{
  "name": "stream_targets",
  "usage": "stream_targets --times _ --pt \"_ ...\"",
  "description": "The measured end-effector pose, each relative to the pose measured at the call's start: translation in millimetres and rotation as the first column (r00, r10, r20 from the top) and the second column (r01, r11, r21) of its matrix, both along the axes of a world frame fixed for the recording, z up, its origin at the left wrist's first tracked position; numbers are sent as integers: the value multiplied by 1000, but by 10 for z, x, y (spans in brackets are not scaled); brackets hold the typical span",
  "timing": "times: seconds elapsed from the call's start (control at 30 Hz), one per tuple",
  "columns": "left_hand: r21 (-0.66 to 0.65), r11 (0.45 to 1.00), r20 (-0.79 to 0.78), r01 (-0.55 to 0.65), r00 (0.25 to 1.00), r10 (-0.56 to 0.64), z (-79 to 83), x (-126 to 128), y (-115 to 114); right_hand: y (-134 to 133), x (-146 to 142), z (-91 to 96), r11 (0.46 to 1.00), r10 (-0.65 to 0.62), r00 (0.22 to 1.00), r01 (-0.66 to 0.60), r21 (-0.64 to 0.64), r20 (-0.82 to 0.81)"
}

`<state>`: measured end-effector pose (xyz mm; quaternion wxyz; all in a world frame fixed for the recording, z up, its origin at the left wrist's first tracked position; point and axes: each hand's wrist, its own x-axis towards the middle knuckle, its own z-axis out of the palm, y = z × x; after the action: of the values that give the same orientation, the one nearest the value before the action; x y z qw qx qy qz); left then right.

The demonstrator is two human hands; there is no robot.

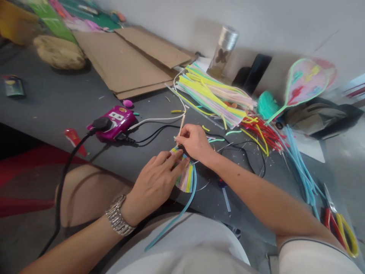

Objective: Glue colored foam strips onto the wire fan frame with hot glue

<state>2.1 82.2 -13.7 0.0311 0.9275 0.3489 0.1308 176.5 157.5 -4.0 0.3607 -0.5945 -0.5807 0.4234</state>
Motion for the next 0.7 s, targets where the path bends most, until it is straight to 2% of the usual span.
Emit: stream_targets --times 0.7 --pt "-9 1000 -9 3 1000 -3 31 10 6 -96 -6 32 990 73 989 -88 109 128"
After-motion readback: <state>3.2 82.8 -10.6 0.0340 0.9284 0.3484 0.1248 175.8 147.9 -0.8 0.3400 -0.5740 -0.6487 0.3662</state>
